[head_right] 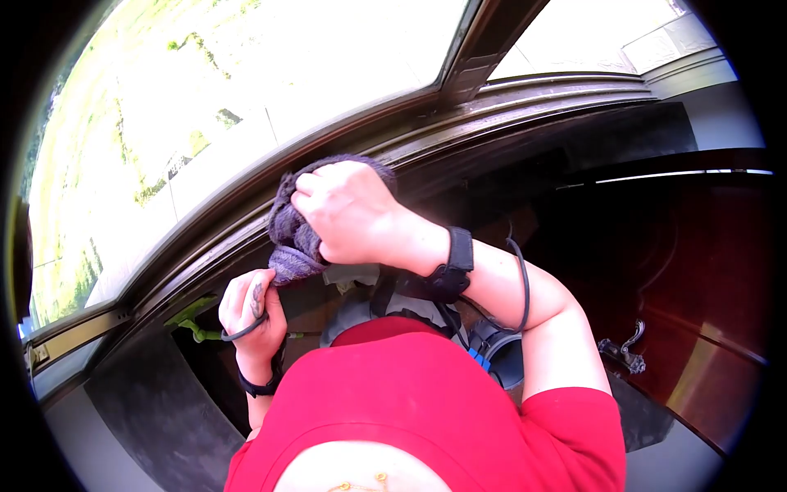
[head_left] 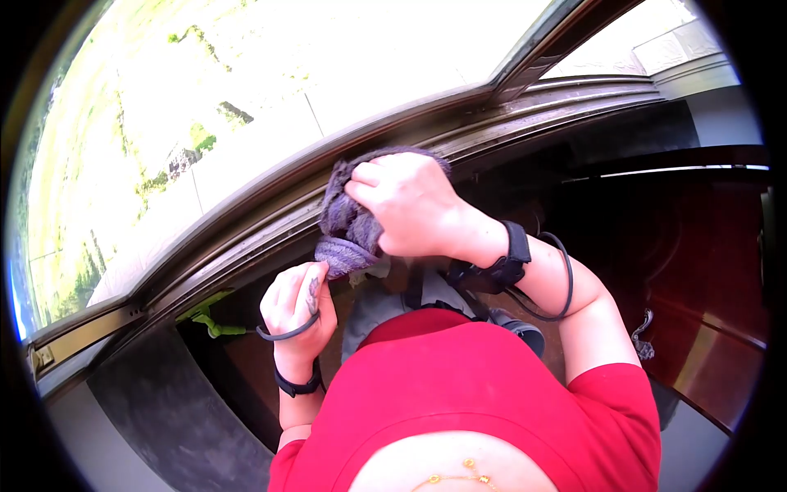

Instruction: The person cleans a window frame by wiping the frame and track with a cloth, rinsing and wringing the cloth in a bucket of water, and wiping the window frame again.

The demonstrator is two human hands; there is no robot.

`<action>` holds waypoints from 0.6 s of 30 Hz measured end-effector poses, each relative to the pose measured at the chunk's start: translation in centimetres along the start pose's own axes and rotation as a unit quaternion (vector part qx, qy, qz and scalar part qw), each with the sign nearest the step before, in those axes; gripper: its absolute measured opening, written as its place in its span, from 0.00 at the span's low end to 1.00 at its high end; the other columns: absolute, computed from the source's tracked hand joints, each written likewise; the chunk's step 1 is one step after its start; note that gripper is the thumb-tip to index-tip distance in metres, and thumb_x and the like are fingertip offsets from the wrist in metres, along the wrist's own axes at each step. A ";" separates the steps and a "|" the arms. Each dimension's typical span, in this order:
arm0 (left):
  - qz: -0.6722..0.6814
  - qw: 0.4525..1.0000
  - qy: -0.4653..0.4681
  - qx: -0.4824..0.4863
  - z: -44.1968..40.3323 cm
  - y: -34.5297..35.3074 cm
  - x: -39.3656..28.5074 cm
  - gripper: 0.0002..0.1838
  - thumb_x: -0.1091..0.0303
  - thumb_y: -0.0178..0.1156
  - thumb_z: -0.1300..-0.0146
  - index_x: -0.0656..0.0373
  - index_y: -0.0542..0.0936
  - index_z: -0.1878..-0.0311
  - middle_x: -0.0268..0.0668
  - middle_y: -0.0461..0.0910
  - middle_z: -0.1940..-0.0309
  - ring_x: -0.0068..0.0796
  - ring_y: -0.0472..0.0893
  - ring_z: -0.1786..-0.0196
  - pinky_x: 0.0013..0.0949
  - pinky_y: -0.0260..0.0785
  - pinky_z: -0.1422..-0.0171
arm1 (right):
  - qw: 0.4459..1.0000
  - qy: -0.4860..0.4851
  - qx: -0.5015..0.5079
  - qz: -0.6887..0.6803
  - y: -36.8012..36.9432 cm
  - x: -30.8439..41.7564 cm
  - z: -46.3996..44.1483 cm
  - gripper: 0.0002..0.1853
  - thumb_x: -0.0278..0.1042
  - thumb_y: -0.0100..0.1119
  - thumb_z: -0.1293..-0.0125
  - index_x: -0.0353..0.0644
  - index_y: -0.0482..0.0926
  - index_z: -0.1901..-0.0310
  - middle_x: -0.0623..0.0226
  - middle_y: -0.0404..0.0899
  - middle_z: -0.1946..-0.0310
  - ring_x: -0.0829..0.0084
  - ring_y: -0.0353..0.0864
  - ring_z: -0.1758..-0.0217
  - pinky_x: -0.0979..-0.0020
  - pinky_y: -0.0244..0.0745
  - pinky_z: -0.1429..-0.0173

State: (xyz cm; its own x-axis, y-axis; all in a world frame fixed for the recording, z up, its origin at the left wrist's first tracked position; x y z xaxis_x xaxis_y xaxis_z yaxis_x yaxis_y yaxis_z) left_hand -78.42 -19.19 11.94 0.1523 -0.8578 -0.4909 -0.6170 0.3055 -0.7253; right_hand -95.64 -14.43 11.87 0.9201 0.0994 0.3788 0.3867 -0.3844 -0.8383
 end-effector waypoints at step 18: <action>0.102 0.978 0.151 0.104 -2.3 5.4 -3.9 0.11 0.78 0.63 0.49 0.63 0.79 0.60 0.39 0.79 0.67 0.36 0.81 0.65 0.34 0.75 0.59 | 0.969 0.103 0.126 0.185 -4.9 -5.0 2.7 0.17 0.25 0.58 0.57 0.38 0.84 0.61 0.61 0.79 0.64 0.56 0.82 0.56 0.60 0.79 0.52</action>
State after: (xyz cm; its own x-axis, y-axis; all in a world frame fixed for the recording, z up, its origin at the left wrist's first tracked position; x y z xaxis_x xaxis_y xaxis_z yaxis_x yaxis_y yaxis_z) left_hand -84.12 -15.18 11.06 -0.2109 -0.8441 -0.4930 -0.4366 0.5326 -0.7251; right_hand -101.96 -10.59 13.07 0.9766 -0.1988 0.0822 0.0590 -0.1195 -0.9911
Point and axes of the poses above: each hand's wrist, its own z-axis away from the middle knuckle, its own y-axis out of the palm, x = y × z, the point moved 6 cm from there along -z, towards the middle knuckle
